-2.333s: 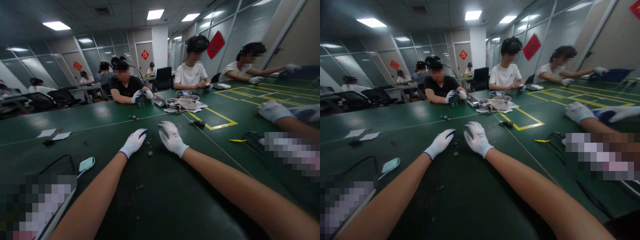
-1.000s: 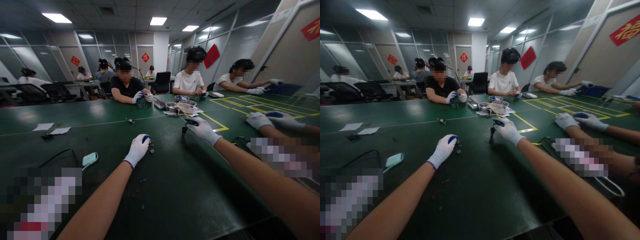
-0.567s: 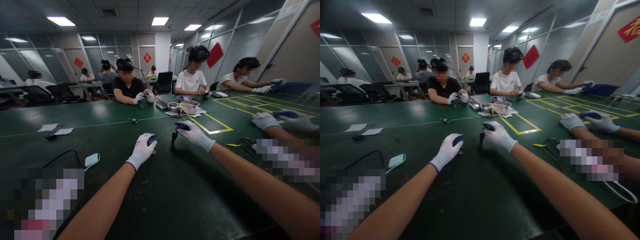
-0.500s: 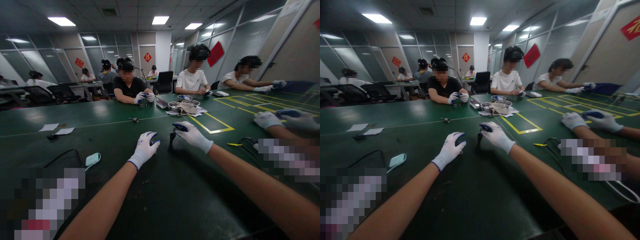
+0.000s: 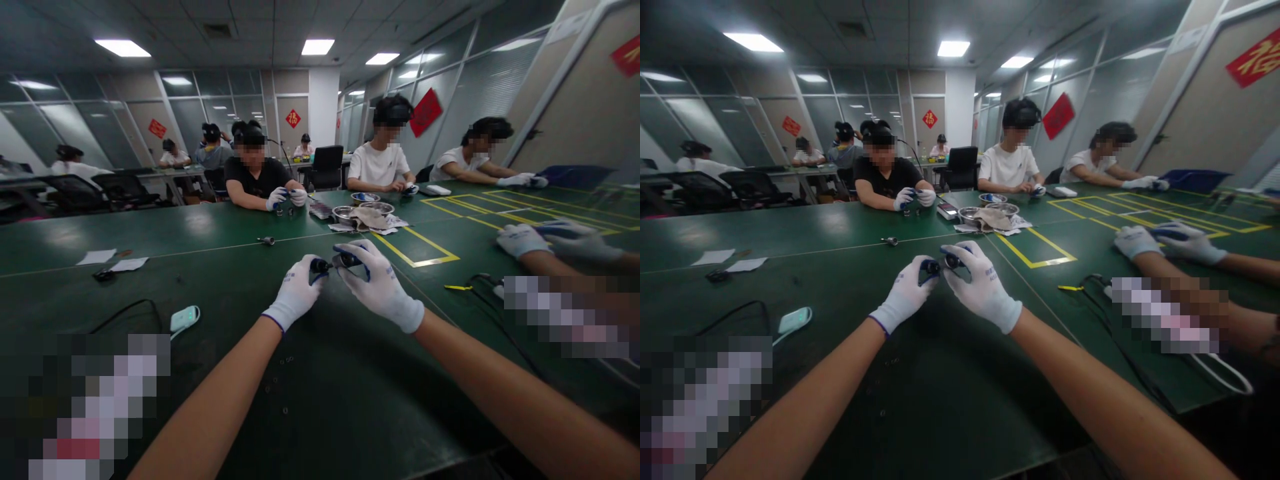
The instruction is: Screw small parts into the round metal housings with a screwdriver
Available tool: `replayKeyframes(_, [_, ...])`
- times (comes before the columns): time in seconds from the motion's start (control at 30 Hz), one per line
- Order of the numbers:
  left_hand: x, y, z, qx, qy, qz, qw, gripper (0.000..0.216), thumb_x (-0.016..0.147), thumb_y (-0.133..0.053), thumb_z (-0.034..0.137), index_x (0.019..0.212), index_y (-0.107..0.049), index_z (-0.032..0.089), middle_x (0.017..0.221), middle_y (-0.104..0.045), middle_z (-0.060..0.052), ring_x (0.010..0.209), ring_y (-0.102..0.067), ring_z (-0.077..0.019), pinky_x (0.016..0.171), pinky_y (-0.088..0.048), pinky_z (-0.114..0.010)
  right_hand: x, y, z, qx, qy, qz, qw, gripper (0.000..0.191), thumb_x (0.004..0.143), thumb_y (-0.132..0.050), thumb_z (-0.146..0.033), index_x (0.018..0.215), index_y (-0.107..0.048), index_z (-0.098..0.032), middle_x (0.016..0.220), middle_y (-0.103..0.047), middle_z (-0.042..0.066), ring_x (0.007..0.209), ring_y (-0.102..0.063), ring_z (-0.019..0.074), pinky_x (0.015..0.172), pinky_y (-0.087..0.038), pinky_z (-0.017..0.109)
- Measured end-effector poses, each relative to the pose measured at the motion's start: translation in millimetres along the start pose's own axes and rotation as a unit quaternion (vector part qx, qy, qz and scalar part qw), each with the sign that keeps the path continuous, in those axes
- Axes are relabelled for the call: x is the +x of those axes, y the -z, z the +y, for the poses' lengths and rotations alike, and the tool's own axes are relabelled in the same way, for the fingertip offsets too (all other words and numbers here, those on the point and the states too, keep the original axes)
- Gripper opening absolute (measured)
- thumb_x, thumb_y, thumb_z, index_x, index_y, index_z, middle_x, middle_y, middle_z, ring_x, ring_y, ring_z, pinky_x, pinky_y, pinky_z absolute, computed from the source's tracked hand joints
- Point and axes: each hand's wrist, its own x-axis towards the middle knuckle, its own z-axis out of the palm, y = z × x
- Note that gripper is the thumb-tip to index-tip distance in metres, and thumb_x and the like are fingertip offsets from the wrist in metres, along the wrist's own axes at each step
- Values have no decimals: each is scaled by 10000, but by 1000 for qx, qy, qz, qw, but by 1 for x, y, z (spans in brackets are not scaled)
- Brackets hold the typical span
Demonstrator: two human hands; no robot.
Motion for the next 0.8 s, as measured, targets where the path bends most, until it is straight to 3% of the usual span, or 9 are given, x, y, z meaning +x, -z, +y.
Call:
replayKeyframes(0.13, [3, 18, -23, -13, 46, 49, 998, 351, 960, -590, 268, 1302, -575, 192, 1230, -709, -139, 1130, -686, -279, 1034, -533, -444, 0, 2, -13, 10, -19, 66, 998, 438, 920, -597, -268, 1356, -640, -280, 1205, -619, 100, 1115, -627, 301, 999, -551, 486])
replayKeyframes(0.27, [6, 30, -50, -22, 105, 114, 988, 274, 1012, -473, 256, 1249, -568, 156, 1224, -703, -162, 1108, -685, -243, 1019, -536, -408, -8, -17, -2, 25, -36, 92, 995, 447, 898, -604, -282, 1343, -618, -246, 1183, -639, 113, 1106, -630, 311, 978, -565, 510])
replayKeyframes(0.37, [5, 35, -62, 34, 166, 51, 984, 273, 1035, -442, 311, 1205, -594, 162, 1062, -743, -147, 977, -719, -260, 919, -560, -407, -22, -40, 17, 34, -76, 134, 988, 382, 889, -603, -279, 1267, -630, -223, 1153, -656, 120, 1063, -654, 300, 930, -590, 493])
replayKeyframes(0.47, [6, 35, -66, 122, 202, 7, 972, 344, 1045, -429, 378, 1251, -609, 170, 1032, -759, -162, 992, -731, -310, 900, -550, -426, -34, -58, 32, 32, -102, 140, 984, 334, 872, -616, -268, 1200, -643, -213, 1126, -664, 123, 1043, -668, 296, 920, -597, 487])
replayKeyframes(0.6, [17, 29, -67, 176, 182, -17, 967, 436, 1039, -451, 458, 1382, -581, 223, 1171, -762, -147, 1091, -720, -314, 941, -539, -410, -39, -68, 33, 36, -91, 126, 987, 347, 864, -621, -243, 1209, -639, -209, 1135, -675, 117, 1039, -682, 278, 903, -609, 453])
replayKeyframes(0.8, [59, 17, -80, 253, 146, -78, 953, 458, 991, -516, 502, 1366, -640, 270, 1341, -697, -134, 1200, -679, -334, 997, -528, -432, -38, -70, 20, 49, -86, 102, 990, 391, 846, -627, -201, 1237, -646, -220, 1130, -682, 108, 1016, -688, 267, 897, -609, 440])
